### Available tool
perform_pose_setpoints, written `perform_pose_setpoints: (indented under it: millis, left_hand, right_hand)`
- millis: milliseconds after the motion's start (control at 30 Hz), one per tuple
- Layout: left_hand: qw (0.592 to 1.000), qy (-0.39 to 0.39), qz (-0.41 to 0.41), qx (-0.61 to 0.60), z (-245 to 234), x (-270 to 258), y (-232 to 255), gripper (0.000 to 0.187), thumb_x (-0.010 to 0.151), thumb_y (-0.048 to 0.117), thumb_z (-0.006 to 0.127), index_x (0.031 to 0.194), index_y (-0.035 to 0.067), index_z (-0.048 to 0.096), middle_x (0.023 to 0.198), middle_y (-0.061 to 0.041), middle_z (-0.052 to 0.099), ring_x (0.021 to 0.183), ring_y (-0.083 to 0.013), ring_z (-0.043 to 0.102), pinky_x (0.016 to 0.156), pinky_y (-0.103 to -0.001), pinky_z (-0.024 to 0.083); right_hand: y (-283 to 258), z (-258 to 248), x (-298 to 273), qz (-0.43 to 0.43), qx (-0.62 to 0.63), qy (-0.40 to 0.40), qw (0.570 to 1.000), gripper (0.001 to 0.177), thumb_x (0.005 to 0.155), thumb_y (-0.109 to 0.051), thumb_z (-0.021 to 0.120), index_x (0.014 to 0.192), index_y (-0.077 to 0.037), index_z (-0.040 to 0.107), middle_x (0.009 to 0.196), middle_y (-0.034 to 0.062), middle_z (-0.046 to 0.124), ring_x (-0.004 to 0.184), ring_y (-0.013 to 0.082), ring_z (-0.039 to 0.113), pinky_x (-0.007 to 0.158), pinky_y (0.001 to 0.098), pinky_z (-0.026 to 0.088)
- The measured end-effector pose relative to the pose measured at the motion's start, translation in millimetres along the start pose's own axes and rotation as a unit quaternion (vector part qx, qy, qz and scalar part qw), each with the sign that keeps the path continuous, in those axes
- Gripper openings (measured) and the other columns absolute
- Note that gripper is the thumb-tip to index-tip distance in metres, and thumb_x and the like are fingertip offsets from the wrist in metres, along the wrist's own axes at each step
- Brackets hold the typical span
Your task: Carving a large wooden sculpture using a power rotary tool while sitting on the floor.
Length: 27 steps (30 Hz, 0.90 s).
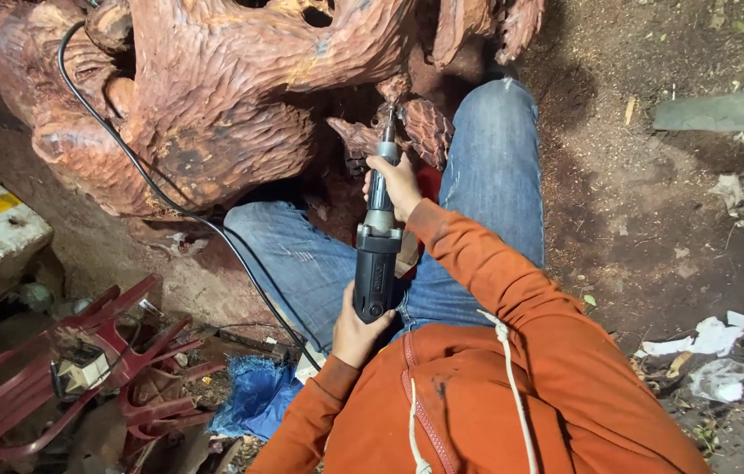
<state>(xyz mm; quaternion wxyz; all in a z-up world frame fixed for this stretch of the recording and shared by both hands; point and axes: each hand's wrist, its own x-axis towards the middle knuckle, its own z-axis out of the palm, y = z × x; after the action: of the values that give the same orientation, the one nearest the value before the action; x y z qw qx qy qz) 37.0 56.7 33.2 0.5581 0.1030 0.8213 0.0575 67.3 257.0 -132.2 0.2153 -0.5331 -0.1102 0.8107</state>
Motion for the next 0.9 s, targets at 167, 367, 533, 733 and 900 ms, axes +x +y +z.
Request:
perform_pose_setpoints:
  millis: [167, 367, 533, 733, 900]
  left_hand:
    - [1.0, 0.008, 0.005, 0.016, -1.6, 3.7, 7.0, 0.091, 0.069, 0.05, 0.083, 0.145, 0.032, 0.036, 0.12, -0.024, 0.067, 0.113, -0.047, 0.064, 0.094, -0.056, 0.052]
    - [1.0, 0.01, -0.005, 0.02, -2.2, 5.7, 9.6, 0.094, 0.067, 0.052, 0.084, 0.145, 0.033, 0.035, 0.122, -0.024, 0.067, 0.116, -0.0464, 0.063, 0.096, -0.056, 0.051]
    - [0.999, 0.012, -0.002, 0.031, -3.5, 4.5, 10.2, 0.093, 0.067, 0.051, 0.085, 0.144, 0.033, 0.036, 0.121, -0.024, 0.067, 0.115, -0.0467, 0.063, 0.097, -0.057, 0.05]
    - [1.0, -0.001, -0.016, 0.024, -4.7, 2.2, 12.1, 0.093, 0.07, 0.051, 0.083, 0.146, 0.032, 0.033, 0.123, -0.026, 0.065, 0.117, -0.0481, 0.062, 0.097, -0.057, 0.051]
    - [1.0, 0.005, -0.004, 0.026, -4.3, 2.5, 11.1, 0.09, 0.07, 0.049, 0.083, 0.144, 0.033, 0.035, 0.122, -0.025, 0.066, 0.116, -0.0486, 0.062, 0.096, -0.058, 0.051]
  right_hand:
    - [-10.0, -1.5, 1.9, -0.002, 0.01, 0.011, 1.0, 0.045, 0.084, -0.018, 0.076, 0.11, -0.008, 0.041, 0.067, 0.0168, 0.064, 0.053, 0.0264, 0.068, 0.048, 0.0431, 0.063]
    - [-12.9, 7.4, 1.1, -0.009, 0.014, 0.012, 1.0, 0.04, 0.082, -0.017, 0.076, 0.108, -0.007, 0.046, 0.065, 0.0159, 0.064, 0.05, 0.0251, 0.067, 0.045, 0.0414, 0.062]
    - [-11.4, 3.0, 0.2, -0.014, 0.023, 0.015, 1.0, 0.04, 0.082, -0.016, 0.076, 0.108, -0.007, 0.046, 0.065, 0.0174, 0.064, 0.049, 0.0261, 0.067, 0.045, 0.0421, 0.062]
    - [-7.2, 3.2, 0.2, -0.015, 0.032, 0.002, 0.999, 0.045, 0.084, -0.017, 0.077, 0.112, -0.005, 0.045, 0.066, 0.019, 0.064, 0.051, 0.028, 0.068, 0.045, 0.044, 0.062]
    - [-4.0, -3.7, 4.6, -0.009, 0.035, 0.021, 0.999, 0.045, 0.083, -0.017, 0.078, 0.111, -0.006, 0.045, 0.066, 0.0192, 0.064, 0.05, 0.028, 0.067, 0.045, 0.0435, 0.062]
